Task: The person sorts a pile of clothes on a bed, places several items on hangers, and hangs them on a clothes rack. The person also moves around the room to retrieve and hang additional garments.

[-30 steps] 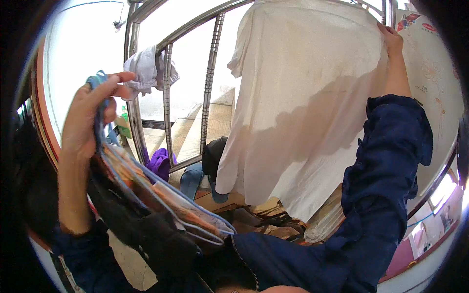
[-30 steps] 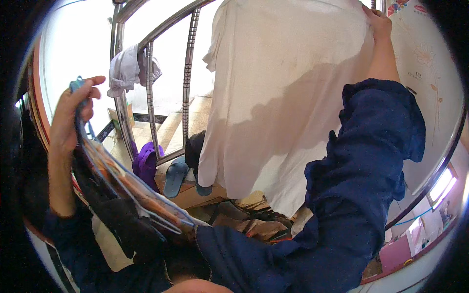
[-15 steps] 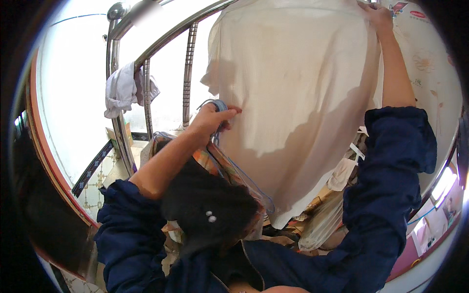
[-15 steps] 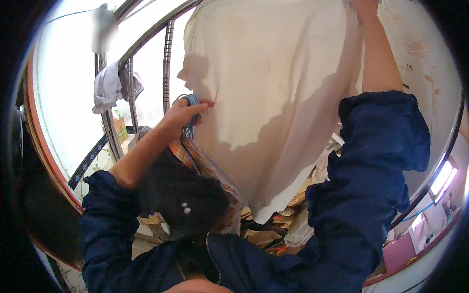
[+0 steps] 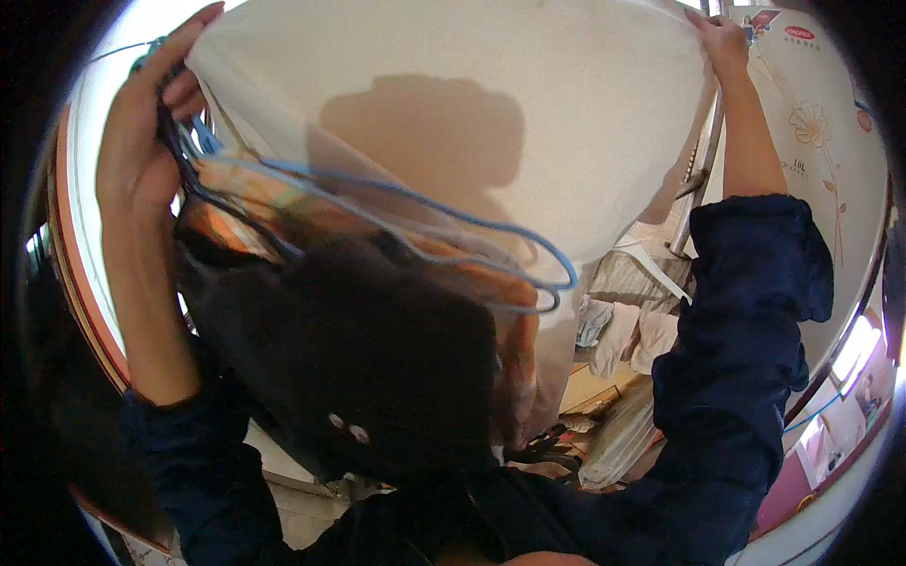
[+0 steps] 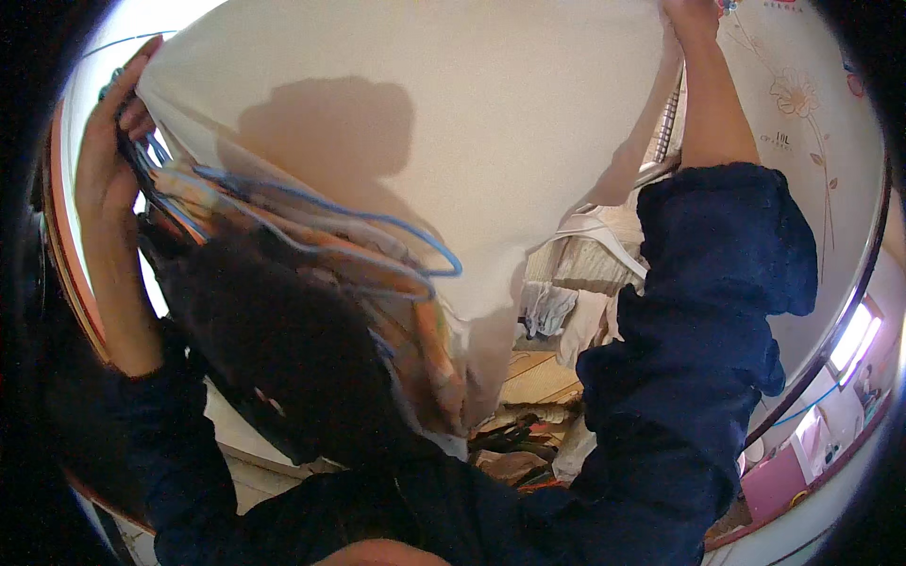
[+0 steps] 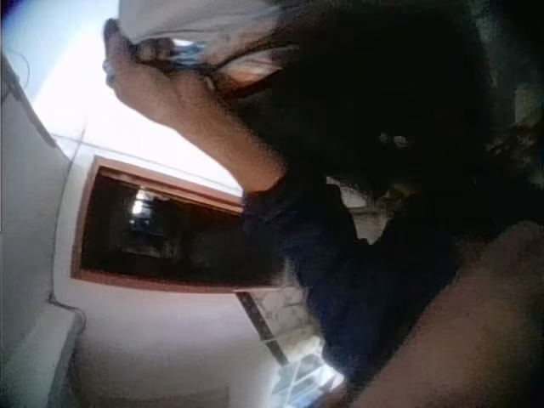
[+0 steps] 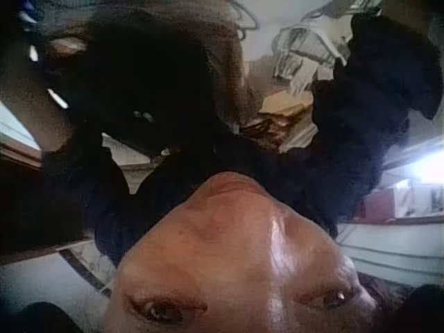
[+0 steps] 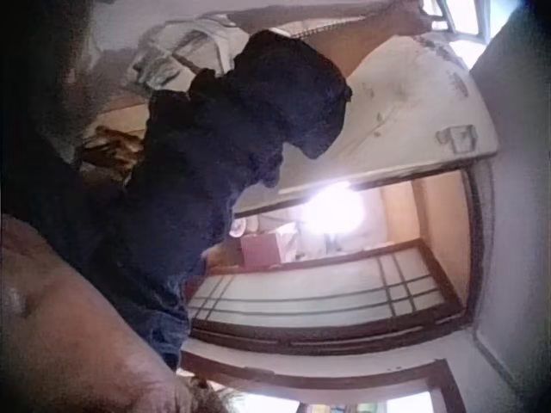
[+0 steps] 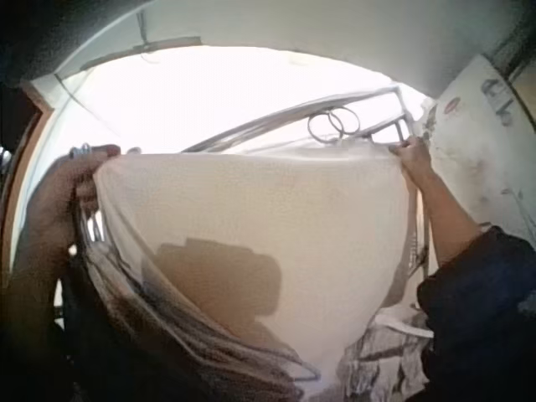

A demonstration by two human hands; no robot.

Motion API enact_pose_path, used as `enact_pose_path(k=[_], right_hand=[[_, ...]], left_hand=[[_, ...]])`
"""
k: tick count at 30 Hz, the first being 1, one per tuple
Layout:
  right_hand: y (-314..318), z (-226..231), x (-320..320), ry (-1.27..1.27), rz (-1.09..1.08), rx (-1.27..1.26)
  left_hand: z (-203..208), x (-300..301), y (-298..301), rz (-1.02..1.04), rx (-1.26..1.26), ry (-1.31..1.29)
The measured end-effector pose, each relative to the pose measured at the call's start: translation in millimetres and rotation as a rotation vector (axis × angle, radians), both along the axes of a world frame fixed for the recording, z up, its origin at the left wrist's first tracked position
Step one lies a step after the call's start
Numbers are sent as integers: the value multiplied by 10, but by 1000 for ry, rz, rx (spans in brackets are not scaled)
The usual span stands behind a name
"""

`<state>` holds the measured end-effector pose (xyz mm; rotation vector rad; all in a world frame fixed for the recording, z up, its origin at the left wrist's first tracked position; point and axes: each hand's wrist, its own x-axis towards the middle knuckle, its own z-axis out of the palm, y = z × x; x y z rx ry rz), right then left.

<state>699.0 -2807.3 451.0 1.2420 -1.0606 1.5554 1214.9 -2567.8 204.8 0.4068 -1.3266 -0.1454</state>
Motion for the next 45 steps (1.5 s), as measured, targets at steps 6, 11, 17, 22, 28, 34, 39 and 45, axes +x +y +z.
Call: enact_pose_path(k=[6, 11, 17, 22, 28, 34, 39, 45], right_hand=[[453, -305, 349, 14, 478, -243], [808, -633, 409, -5, 228, -89], [1326, -1301, 812, 39, 377, -144], [1963, -2118, 1661, -27, 563, -29], [2257, -3427, 2634, 119, 500, -7], [2690, -4284, 3203, 211, 656, 135], [2847, -4731, 3377, 179, 736, 324], [3027, -5188, 3624, 363, 961, 503]], left_hand=[[37, -940, 326, 139, -11, -159], [-83, -397, 334, 170, 144, -169], [-378, 216, 717, 335, 225, -204], [-389, 445, 973, 360, 239, -142], [-596, 694, 854, 167, 253, -243], [-1052, 619, 839, 43, 282, -111], [-1379, 910, 828, 13, 306, -25], [-1876, 1214, 1459, 145, 270, 156]])
